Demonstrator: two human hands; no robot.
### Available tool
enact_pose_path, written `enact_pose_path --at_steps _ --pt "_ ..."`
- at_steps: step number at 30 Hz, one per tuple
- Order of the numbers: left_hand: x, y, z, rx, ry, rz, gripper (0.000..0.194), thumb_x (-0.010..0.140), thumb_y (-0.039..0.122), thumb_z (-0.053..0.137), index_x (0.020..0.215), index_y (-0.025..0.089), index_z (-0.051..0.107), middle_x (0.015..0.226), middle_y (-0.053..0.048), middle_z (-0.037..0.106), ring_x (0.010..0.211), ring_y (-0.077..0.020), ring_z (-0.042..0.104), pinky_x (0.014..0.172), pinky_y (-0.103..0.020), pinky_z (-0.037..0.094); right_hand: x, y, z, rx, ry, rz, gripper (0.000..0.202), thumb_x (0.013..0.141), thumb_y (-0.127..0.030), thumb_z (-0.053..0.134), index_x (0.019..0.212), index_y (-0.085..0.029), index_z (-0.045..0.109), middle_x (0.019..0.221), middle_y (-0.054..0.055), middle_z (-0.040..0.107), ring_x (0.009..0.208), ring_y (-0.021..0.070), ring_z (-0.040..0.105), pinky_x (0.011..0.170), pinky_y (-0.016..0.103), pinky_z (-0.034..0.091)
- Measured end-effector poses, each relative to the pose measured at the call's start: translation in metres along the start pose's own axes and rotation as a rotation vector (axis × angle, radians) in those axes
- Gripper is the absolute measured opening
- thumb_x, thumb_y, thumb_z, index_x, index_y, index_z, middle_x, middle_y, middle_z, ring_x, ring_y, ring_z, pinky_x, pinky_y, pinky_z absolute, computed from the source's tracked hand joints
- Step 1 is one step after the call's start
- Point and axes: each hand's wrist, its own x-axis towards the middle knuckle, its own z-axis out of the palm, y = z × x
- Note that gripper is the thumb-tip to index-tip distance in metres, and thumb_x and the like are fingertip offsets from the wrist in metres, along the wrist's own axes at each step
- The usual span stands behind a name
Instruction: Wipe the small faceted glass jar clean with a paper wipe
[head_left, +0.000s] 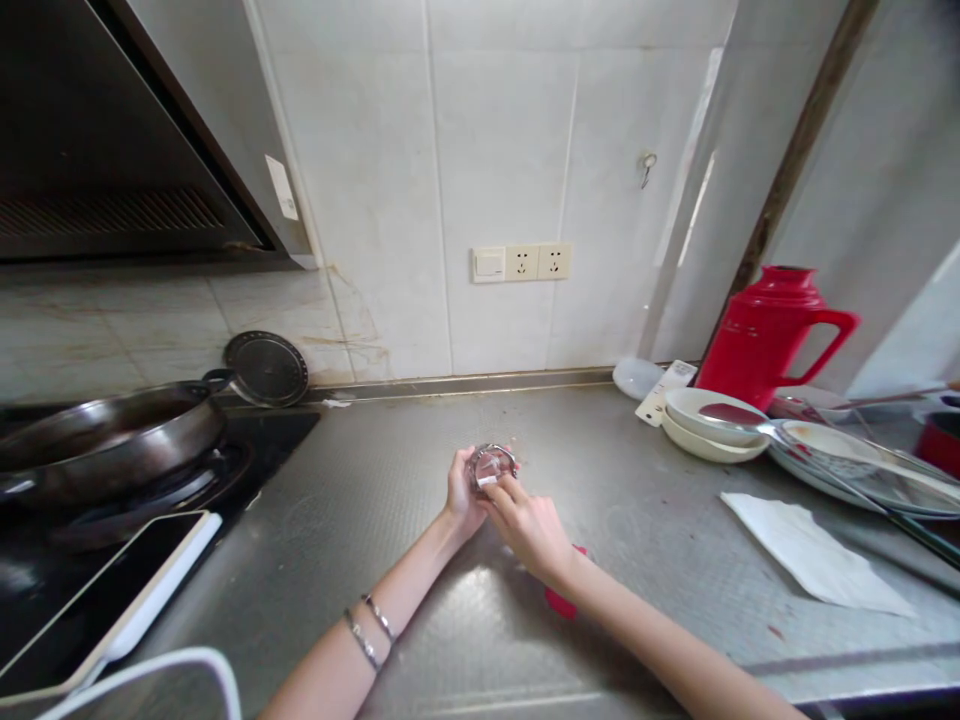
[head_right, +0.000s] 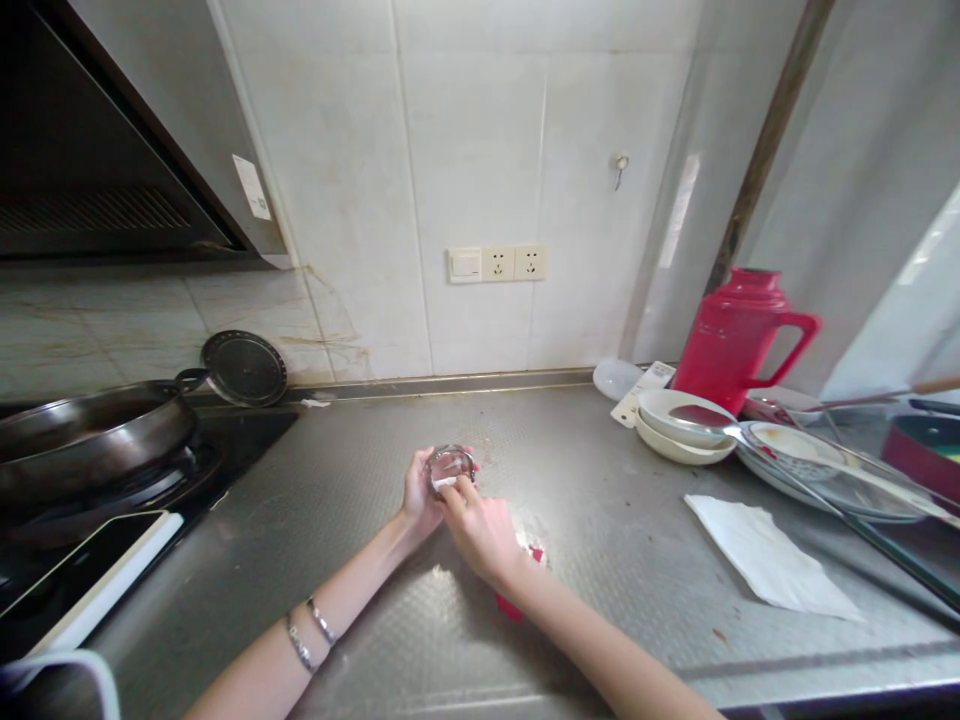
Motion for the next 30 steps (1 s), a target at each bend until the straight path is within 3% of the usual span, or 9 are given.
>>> enact_pose_path --at_steps 4,8,13,18,24,30 --pt "0.000 0.008 -0.002 -0.020 -0.135 -0.030 0.051 0.078 0.047 0.046 0.105 0.007 0.065 0.095 -0.018 0.070 0.078 -0.0270 0.066 0.074 -0.035 0.046 0.001 0.018 -0.003 -0.102 -0.010 -0.157 0.022 0.095 -0.017 0.042 0.114 -0.017 0.053 0.102 0.010 0.064 0.064 0.0128 0.062 0.049 0.021 0.039" --pt "0.003 0.019 -0.010 -0.027 -0.264 -0.154 0.056 0.082 0.050 0.043 0.114 0.008 0.061 0.107 -0.020 0.068 0.094 -0.0336 0.064 0.078 -0.040 0.045 0.000 0.038 -0.015 -0.190 -0.001 -0.320 0.024 0.095 -0.013 0.038 0.116 -0.017 0.051 0.101 0.009 0.064 0.062 0.0120 0.060 0.048 0.023 0.037" --pt "0.008 0.019 -0.021 -0.027 -0.176 -0.335 0.067 0.086 0.064 0.036 0.094 0.006 0.068 0.080 -0.017 0.072 0.075 -0.0264 0.067 0.069 -0.034 0.047 0.003 0.052 -0.037 -0.259 -0.078 -0.560 0.023 0.097 -0.013 0.033 0.107 -0.014 0.054 0.092 0.007 0.062 0.059 0.0114 0.055 0.047 0.026 0.034" --pt "0.006 0.015 -0.023 0.015 -0.180 -0.475 0.058 0.088 0.056 0.041 0.092 0.006 0.069 0.071 -0.013 0.071 0.060 -0.0221 0.065 0.059 -0.031 0.047 0.013 0.058 -0.049 -0.272 -0.131 -0.751 0.026 0.099 -0.019 0.032 0.094 -0.015 0.057 0.084 0.005 0.061 0.055 0.0091 0.051 0.047 0.026 0.028" --pt "0.005 0.007 -0.014 0.043 -0.116 -0.362 0.048 0.091 0.046 0.043 0.088 0.007 0.069 0.075 -0.012 0.072 0.064 -0.0212 0.066 0.063 -0.034 0.050 0.017 0.072 -0.043 -0.220 -0.139 -0.689 0.027 0.097 -0.019 0.037 0.083 -0.016 0.059 0.079 0.004 0.063 0.053 0.0087 0.050 0.048 0.025 0.025" --pt "0.006 0.003 -0.008 0.071 0.003 -0.147 0.037 0.090 0.039 0.050 0.086 0.008 0.070 0.072 -0.008 0.071 0.057 -0.0144 0.062 0.055 -0.025 0.045 0.008 0.055 -0.042 0.013 -0.148 -0.407 0.016 0.087 -0.021 0.048 0.092 -0.017 0.062 0.091 0.007 0.068 0.065 0.0133 0.060 0.055 0.023 0.037"
